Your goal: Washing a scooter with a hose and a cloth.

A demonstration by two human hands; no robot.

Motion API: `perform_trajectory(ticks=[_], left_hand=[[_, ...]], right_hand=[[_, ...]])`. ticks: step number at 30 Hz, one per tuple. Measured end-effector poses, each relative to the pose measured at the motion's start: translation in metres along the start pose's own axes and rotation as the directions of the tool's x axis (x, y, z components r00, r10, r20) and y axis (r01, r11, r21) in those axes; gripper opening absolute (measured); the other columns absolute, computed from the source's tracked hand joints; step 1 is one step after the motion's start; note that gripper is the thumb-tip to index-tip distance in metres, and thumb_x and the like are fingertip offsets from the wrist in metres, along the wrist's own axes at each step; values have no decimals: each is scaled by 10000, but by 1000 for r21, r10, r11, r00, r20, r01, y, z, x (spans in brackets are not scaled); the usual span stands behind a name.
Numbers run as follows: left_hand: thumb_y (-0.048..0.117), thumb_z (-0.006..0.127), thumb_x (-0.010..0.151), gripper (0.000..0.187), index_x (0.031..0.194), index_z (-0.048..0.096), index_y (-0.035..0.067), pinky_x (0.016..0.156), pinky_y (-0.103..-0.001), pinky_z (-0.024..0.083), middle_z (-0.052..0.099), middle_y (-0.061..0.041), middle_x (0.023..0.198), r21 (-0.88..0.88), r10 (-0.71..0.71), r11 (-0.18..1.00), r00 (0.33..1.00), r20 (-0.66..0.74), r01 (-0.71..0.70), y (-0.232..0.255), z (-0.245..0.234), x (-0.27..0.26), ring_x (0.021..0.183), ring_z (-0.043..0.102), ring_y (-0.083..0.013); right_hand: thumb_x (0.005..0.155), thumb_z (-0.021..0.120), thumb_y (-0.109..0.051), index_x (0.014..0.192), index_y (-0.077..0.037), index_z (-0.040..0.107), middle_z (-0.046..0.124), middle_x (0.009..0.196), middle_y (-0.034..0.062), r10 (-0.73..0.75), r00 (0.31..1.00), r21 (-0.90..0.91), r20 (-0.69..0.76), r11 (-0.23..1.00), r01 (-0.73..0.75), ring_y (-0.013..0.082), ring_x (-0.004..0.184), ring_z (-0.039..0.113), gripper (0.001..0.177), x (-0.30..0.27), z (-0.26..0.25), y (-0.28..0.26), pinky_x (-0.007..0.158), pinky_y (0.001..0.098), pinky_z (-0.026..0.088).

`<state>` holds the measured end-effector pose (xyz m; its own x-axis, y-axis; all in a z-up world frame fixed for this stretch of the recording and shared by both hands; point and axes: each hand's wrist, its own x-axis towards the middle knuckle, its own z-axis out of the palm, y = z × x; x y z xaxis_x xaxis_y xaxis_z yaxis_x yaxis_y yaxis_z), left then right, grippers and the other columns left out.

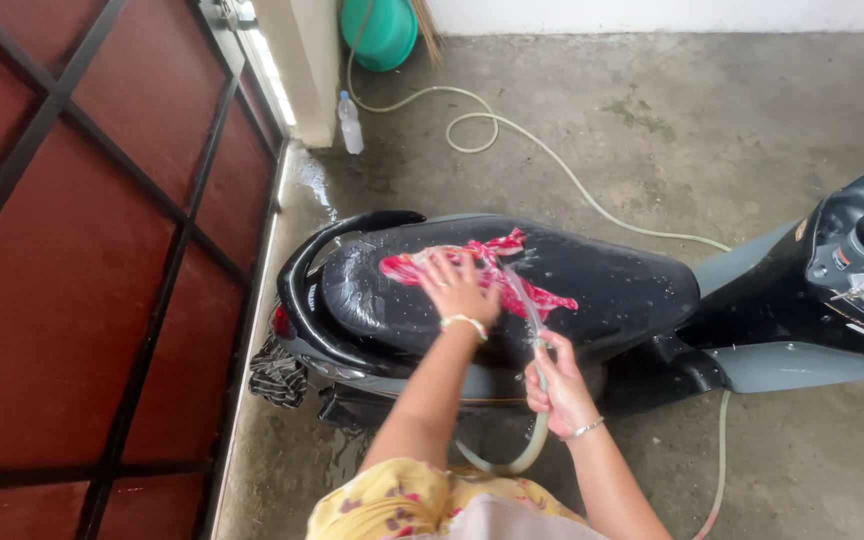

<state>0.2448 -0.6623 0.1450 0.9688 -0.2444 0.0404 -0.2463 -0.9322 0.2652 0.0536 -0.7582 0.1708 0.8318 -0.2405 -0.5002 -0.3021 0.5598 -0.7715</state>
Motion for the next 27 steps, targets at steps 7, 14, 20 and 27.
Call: perform_trajectory(ticks=[7,14,20,27], left_hand=[[584,516,877,824,1595,354,213,1179,-622,-46,90,-256,1687,111,442,880,883,160,-461,78,65,-13,1515,-33,-519],[539,439,949,562,1487,472,380,1224,-650,-38,107,-118,1727,138,306,932,931,198,-336,31,23,49,1552,-38,-536],[472,395,1002,615,1550,445,199,1239,-561,120,243,-98,1696,98,205,976,970,-133,-193,-88,45,57,1560,148,-281],[268,464,1025,571,1549,420,44,1207,-513,258,351,-147,1641,-85,-61,996,925,-376,32,-181,35,-18,1503,313,-323]], right_hand=[[1018,495,-246,1353,-283,422,463,714,39,-44,995,-7,-92,999,44,84,426,338,345,-19,-16,-3,376,233,248],[1015,484,-234,1353,-289,427,472,721,42,-59,987,39,-148,997,65,87,431,341,347,-12,-33,0,381,233,249],[1032,483,-246,1351,-281,440,466,729,37,9,1000,-47,-4,999,-10,82,440,340,325,0,13,5,386,231,250],[1029,487,-245,1329,-277,457,467,716,38,156,956,-232,247,968,-98,84,428,336,303,18,81,43,383,241,251]])
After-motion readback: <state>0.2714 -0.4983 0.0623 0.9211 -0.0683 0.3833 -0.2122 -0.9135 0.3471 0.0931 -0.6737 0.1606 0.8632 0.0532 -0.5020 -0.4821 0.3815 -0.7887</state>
